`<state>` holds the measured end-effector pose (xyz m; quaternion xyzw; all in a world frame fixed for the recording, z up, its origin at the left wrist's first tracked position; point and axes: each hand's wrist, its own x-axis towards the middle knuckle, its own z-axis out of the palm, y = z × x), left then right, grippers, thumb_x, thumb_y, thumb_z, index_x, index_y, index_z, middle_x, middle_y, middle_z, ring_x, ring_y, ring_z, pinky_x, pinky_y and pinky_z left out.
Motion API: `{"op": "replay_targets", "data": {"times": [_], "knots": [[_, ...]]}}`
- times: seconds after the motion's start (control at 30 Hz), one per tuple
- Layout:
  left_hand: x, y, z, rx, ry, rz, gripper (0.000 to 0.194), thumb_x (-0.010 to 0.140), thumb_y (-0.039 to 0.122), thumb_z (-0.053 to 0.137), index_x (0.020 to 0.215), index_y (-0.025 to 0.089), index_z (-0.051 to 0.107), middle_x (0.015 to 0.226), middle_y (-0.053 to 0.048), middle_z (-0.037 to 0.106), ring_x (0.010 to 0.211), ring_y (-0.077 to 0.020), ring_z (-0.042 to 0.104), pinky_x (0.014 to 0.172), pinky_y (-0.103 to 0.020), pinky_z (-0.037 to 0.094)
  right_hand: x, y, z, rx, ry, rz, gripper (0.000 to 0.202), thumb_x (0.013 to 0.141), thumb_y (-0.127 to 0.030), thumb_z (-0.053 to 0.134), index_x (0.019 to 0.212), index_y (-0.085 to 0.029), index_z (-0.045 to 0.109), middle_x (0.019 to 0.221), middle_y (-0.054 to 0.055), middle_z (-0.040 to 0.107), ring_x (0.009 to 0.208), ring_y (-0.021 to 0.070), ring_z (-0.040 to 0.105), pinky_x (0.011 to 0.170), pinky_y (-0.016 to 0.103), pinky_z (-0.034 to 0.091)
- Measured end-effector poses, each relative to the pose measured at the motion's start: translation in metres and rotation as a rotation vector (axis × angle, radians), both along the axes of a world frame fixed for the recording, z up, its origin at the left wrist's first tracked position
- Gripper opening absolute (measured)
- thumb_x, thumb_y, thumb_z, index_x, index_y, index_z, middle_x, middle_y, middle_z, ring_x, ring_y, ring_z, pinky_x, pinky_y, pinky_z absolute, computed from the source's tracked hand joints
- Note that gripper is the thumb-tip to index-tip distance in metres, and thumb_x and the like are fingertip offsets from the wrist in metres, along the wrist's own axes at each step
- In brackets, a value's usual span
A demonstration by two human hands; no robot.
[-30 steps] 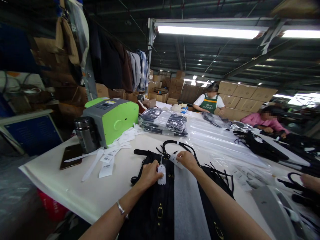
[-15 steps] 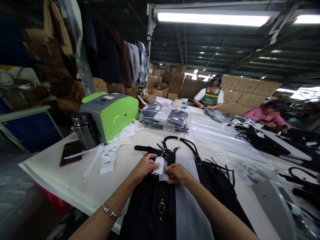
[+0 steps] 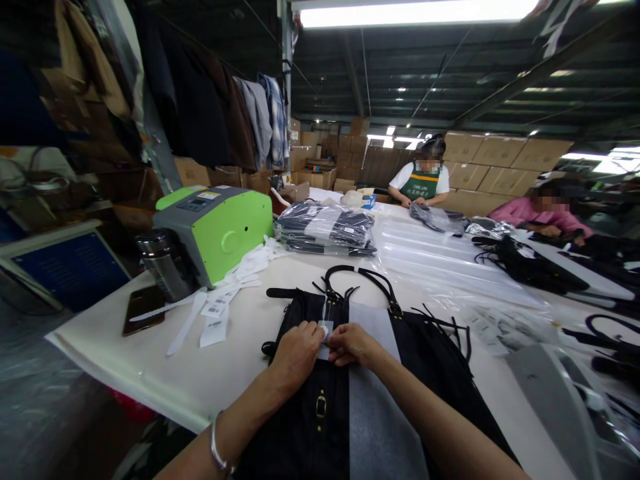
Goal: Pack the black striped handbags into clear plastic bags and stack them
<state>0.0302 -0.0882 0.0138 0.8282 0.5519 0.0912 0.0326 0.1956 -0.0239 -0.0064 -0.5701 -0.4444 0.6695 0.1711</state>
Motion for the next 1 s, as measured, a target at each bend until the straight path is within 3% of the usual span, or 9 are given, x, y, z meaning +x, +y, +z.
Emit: {"op": "replay_targets", "data": {"times": [0.13,0.3,0.47,0.53,0.63,0.73,0.83,0.9,1.0], "knots": [[-0.002,-0.011,-0.008,-0.098,-0.001,-0.078,0.035,0.088,0.011,0.050,0.121,0.018,0.057,0.119,-0.010,0.063,0.107,-0.0249,0.057,0.094,-0.037,0.050,0.004,-0.001,0.004,-0.026,0.041,0.015,0.014,0.087,-0.004,0.058,0.077,-0.014,0.056,0.061,0.002,0.067,0.052,0.0126,0.067,0.050,0.021,0.059],[-0.009,-0.022,-0.006,-0.159,-0.104,-0.150,0.041,0.085,0.012,0.054,0.124,0.021,0.057,0.129,-0.008,0.060,0.118,-0.0242,0.054,0.105,-0.038,0.045,0.002,-0.001,0.007,-0.044,0.069,0.025,0.018,0.095,-0.022,0.059,0.082,-0.010,0.063,0.061,0.003,0.066,0.051,0.0139,0.066,0.050,0.025,0.061],[-0.017,-0.033,0.000,-0.150,-0.202,-0.190,0.044,0.084,0.011,0.056,0.127,0.022,0.058,0.134,-0.007,0.059,0.122,-0.0229,0.053,0.109,-0.037,0.043,-0.011,-0.006,0.008,-0.044,0.078,0.018,0.009,0.092,-0.012,0.061,0.084,-0.011,0.061,0.060,0.001,0.066,0.048,0.0113,0.063,0.051,0.023,0.061],[-0.027,-0.039,0.001,-0.124,-0.256,-0.148,0.042,0.087,0.014,0.056,0.127,0.023,0.060,0.134,-0.006,0.060,0.123,-0.0228,0.053,0.110,-0.038,0.043,-0.014,-0.008,0.008,-0.048,0.080,0.020,0.010,0.095,-0.014,0.058,0.086,-0.011,0.060,0.063,0.002,0.067,0.052,0.0115,0.066,0.055,0.023,0.062],[-0.046,-0.050,-0.007,-0.060,-0.309,0.050,0.040,0.089,0.020,0.058,0.128,0.024,0.062,0.137,-0.009,0.060,0.129,-0.0256,0.051,0.112,-0.044,0.040,-0.018,-0.009,0.006,-0.055,0.026,0.051,0.019,0.099,-0.020,0.055,0.084,-0.010,0.060,0.063,0.005,0.069,0.054,0.0140,0.069,0.051,0.022,0.061],[-0.063,-0.063,-0.023,-0.048,-0.354,0.209,0.043,0.086,0.020,0.060,0.128,0.024,0.063,0.142,-0.009,0.057,0.134,-0.0269,0.048,0.115,-0.047,0.038,-0.021,-0.005,0.000,-0.049,-0.079,0.119,0.031,0.099,-0.030,0.057,0.076,-0.009,0.062,0.055,0.008,0.067,0.045,0.0162,0.066,0.041,0.022,0.056],[-0.072,-0.072,-0.033,-0.070,-0.427,0.249,0.048,0.082,0.017,0.061,0.129,0.026,0.061,0.145,-0.007,0.054,0.136,-0.0246,0.047,0.116,-0.043,0.037,-0.022,0.000,-0.003,-0.003,-0.203,0.187,0.039,0.096,-0.040,0.061,0.071,-0.009,0.063,0.045,0.008,0.063,0.033,0.0151,0.058,0.033,0.020,0.049],[-0.074,-0.071,-0.028,-0.045,-0.454,0.263,0.046,0.083,0.020,0.061,0.128,0.025,0.060,0.141,-0.008,0.057,0.133,-0.0241,0.049,0.115,-0.042,0.038,-0.023,0.000,0.000,0.049,-0.280,0.219,0.041,0.093,-0.043,0.065,0.069,-0.011,0.064,0.038,0.006,0.059,0.028,0.0140,0.053,0.030,0.019,0.045],[-0.070,-0.055,-0.004,0.011,-0.383,0.299,0.027,0.087,0.024,0.058,0.113,0.022,0.064,0.124,-0.009,0.064,0.120,-0.0246,0.056,0.106,-0.040,0.043,-0.020,-0.003,0.011,0.130,-0.355,0.241,0.044,0.093,-0.046,0.063,0.065,-0.013,0.063,0.036,0.005,0.057,0.026,0.0141,0.051,0.029,0.020,0.042]]}}
